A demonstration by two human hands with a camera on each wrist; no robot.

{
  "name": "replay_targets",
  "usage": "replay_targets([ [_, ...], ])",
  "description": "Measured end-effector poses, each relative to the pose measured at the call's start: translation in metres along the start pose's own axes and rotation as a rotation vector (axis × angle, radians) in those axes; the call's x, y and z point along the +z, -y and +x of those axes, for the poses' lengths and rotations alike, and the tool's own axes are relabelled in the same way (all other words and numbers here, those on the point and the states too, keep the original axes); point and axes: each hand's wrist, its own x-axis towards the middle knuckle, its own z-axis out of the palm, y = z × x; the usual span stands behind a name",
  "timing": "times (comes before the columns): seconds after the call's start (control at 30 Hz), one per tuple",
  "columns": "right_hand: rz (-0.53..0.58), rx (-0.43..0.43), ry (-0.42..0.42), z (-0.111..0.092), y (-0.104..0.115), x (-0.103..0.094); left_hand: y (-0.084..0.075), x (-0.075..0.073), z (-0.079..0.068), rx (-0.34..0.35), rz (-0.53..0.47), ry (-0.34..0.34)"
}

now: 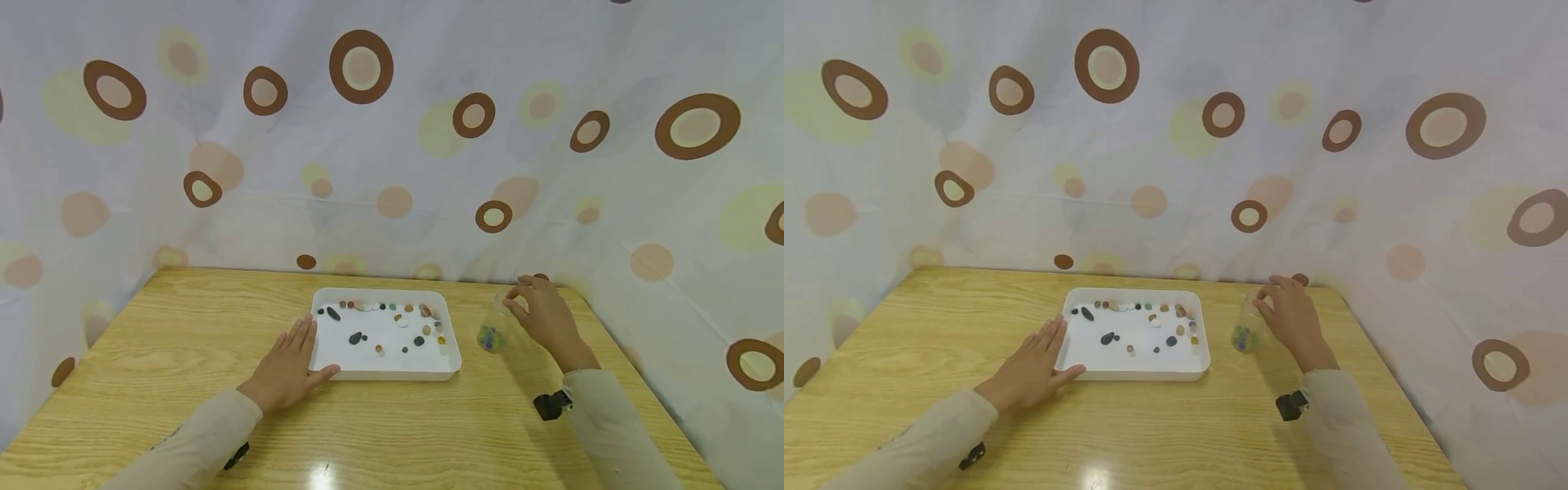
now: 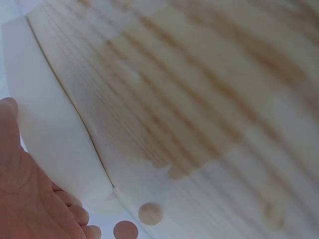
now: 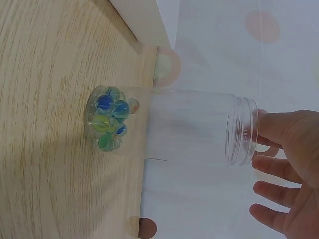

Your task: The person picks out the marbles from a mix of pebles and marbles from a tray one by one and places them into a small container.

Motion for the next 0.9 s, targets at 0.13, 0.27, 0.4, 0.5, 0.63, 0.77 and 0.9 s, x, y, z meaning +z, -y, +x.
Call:
replay_targets([
  [0.13,-0.005,0.001,0.004,0.001,0.001,-0.001,0.000,0.001,0.000,-0.001,0.000,0.000],
  [0.27,-0.012,-0.004,0.001,0.002,0.000,-0.001,0.002,0.003,0.000,0.000,-0.001,-0.008],
  [0.4,-0.011,-0.009,-0.002,0.002,0.001,-0.002,0.003,0.004,0.001,0.004,-0.006,-0.015],
  [0.5,-0.016,-0.017,-0.023,0.004,0.003,-0.001,0.002,0.002,0.000,0.002,-0.004,-0.008],
  [0.63,-0.029,-0.057,-0.054,0.013,0.010,0.004,0.001,0.001,0.000,-0.002,0.000,-0.009],
  [0.77,-0.008,-0.090,-0.039,0.023,0.025,0.010,0.001,0.001,0.000,-0.001,-0.005,-0.011],
  [0.9,0.015,-0.092,0.004,0.033,0.043,0.016,0.000,0.001,-0.001,0.001,-0.003,-0.005],
])
